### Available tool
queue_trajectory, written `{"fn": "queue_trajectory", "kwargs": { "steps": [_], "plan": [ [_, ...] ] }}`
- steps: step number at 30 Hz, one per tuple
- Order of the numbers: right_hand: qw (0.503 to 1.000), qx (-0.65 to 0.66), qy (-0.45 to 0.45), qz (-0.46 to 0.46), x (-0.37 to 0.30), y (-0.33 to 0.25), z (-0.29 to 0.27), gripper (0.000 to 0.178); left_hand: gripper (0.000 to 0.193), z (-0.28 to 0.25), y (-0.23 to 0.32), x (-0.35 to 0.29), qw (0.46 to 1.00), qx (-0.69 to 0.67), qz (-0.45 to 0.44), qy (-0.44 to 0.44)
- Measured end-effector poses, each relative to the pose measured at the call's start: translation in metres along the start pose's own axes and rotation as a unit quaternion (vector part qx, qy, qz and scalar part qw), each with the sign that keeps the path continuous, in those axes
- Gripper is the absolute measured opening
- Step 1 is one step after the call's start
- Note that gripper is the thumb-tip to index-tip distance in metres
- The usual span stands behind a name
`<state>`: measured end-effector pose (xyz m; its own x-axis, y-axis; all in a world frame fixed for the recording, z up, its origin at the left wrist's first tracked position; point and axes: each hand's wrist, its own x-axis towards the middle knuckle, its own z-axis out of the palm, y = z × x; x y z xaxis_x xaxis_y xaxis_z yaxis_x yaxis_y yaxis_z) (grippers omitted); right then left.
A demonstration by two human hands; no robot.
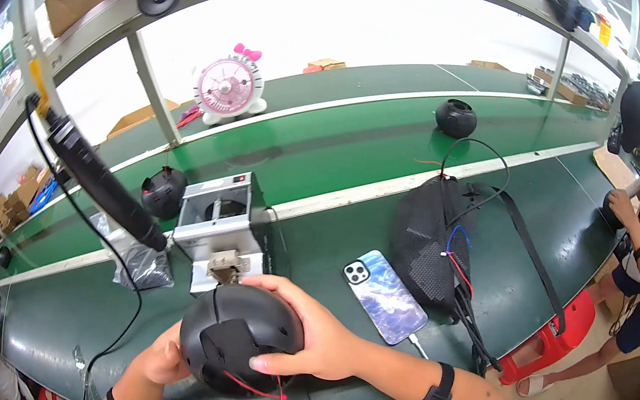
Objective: Assembling a plastic housing component using an electric screwdriver at a manufacturing workstation.
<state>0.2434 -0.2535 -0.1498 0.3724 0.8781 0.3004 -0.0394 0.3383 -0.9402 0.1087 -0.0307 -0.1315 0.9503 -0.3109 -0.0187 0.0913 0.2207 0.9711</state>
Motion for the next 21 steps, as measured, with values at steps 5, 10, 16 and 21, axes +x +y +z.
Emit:
{"fn": "queue_trajectory", "kwargs": {
  "steps": [5, 10, 16, 21],
  "plan": [
    [0.993, -0.094, 0.078, 0.001, -0.008, 0.003, -0.007, 0.094, 0.134, 0.006, -0.019, 0.027, 0.988, 0.018, 0.073, 0.137],
    [0.988, 0.019, 0.085, 0.124, -0.006, 0.006, -0.011, 0.094, 0.136, -0.005, -0.035, 0.021, 0.991, 0.04, 0.079, 0.1],
    [0.982, 0.028, 0.08, 0.171, 0.001, 0.009, -0.008, 0.094, 0.12, -0.013, -0.043, 0.018, 0.986, 0.082, 0.121, 0.082],
    [0.99, -0.008, 0.069, 0.12, 0.001, 0.014, -0.003, 0.093, 0.114, -0.029, -0.043, 0.023, 0.994, 0.04, 0.095, 0.038]
  ]
}}
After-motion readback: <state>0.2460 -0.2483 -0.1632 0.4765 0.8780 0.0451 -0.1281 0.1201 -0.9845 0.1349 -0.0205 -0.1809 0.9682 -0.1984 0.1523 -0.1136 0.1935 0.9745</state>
